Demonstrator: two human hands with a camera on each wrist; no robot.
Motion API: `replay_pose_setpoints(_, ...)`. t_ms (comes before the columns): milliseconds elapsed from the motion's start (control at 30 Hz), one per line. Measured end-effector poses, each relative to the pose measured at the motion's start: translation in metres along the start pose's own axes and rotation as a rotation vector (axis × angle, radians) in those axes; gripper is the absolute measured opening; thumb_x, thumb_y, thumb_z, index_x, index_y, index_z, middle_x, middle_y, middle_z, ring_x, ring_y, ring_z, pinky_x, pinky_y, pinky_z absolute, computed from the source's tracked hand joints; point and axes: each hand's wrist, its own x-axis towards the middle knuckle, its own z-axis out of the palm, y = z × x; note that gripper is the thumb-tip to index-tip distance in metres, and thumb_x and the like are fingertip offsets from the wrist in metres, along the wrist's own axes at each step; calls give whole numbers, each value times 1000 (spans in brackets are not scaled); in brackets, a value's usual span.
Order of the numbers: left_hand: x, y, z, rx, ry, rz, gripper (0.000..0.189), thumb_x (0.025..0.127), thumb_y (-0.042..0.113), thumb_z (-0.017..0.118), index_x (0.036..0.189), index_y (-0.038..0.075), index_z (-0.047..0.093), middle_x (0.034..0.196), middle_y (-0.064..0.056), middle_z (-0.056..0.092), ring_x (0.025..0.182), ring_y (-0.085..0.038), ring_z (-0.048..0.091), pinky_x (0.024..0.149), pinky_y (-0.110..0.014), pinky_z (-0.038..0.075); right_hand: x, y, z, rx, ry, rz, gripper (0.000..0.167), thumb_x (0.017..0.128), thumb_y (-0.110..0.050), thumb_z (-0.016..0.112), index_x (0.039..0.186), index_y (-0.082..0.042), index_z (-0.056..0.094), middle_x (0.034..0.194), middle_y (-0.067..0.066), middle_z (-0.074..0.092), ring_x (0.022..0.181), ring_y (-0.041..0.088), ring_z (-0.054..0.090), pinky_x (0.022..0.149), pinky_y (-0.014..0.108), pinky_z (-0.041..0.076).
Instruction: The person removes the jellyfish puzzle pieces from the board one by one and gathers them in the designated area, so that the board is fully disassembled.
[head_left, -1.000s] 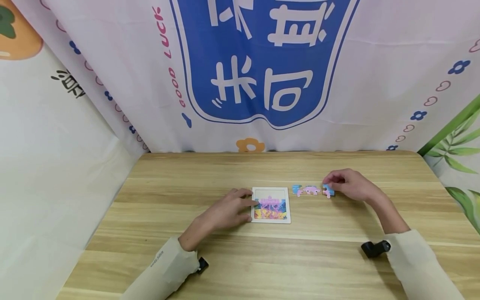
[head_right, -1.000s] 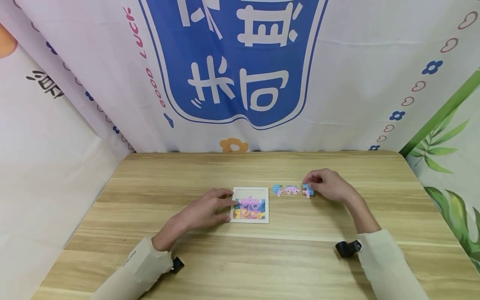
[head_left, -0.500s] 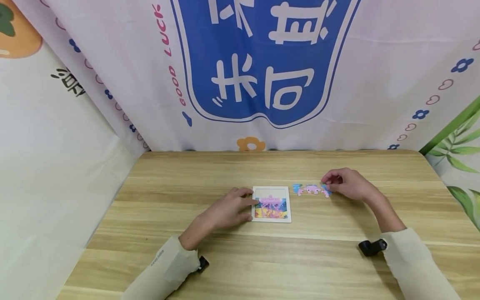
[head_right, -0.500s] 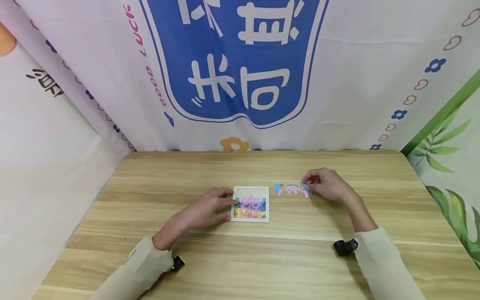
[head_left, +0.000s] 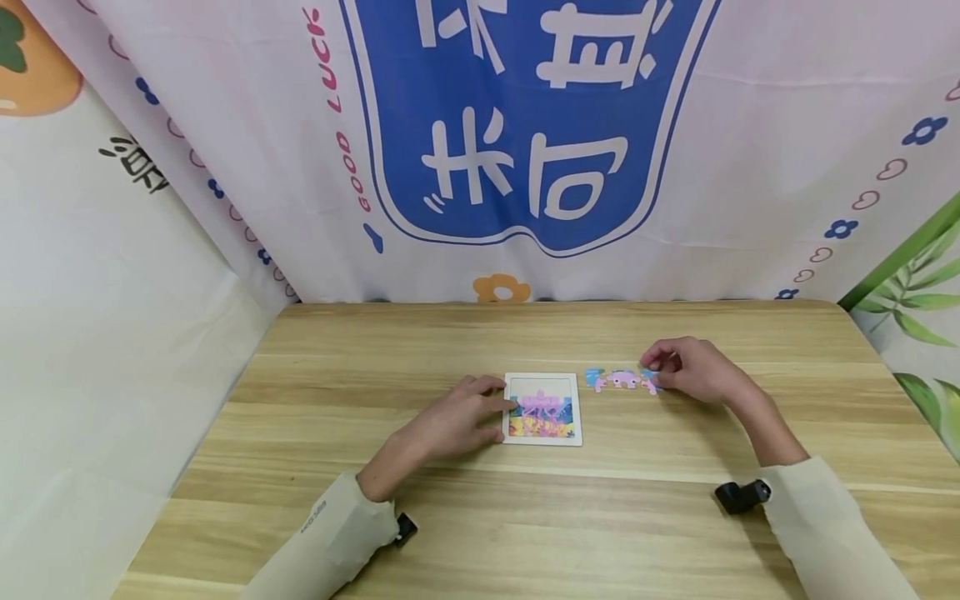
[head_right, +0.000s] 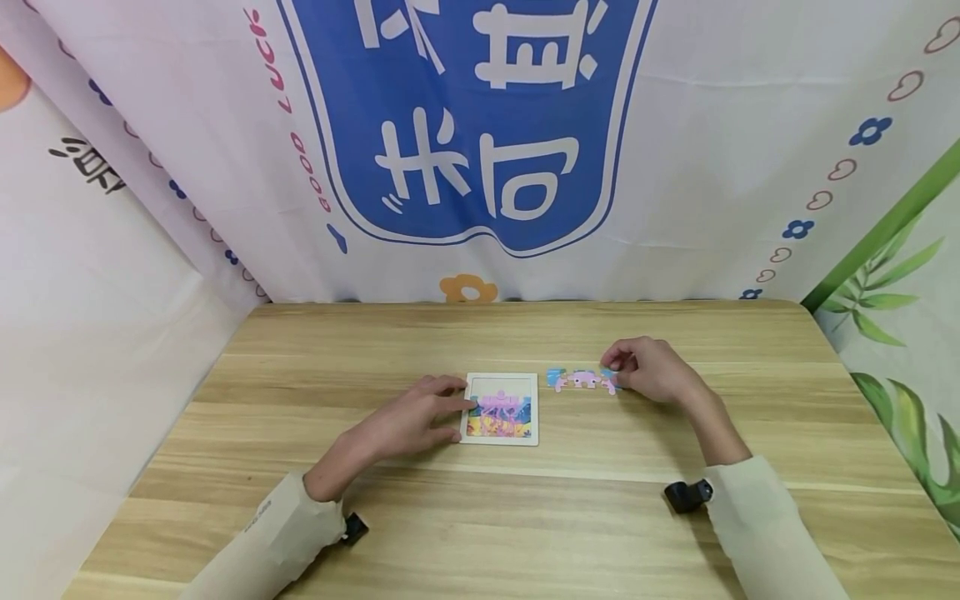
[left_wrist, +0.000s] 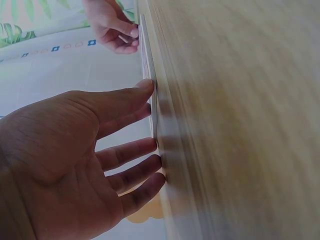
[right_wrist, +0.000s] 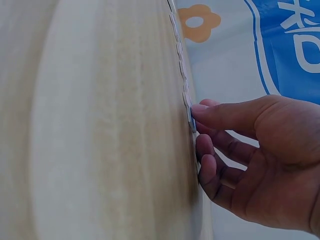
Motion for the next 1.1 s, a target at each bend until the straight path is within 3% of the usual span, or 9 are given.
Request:
replay_pose_setpoints(533,-2,0,-1,4,3,9,46,101,26,77,145,12,69,160,-18,53,148,-40,49,121,-55,46,1,-4,1,-6,-3,0,20,94,-1,75,113,-3,76,102,9,74,90,18,62,75,25,50)
replay_pose_setpoints(733,-1,0,0,13,-2,9,47,101,26,78,145,11,69,161,-18,52,149,-39,49,126,-57,39,1,-5,2,-5,5,5,18,95,-2,76,113,-3,76,100,8,75,90,18,63,76,26,51)
replay_pose_setpoints(933,-1,0,0,23,-10,12,48,101,27,78,146,12,68,162,-17,52,149,-39,48,122,-55,44,3,-15,4,-9,22,-8,19,96,-4,77,115,-2,76,103,10,77,94,20,67,80,29,54)
replay_pose_setpoints(1100,-1,0,-1,20,-23,16,50,101,28,78,147,12,67,163,-17,50,151,-37,47,128,-57,37,7,-24,10,26,7,-1,21,96,-2,75,117,-1,75,104,11,77,93,21,68,75,27,55)
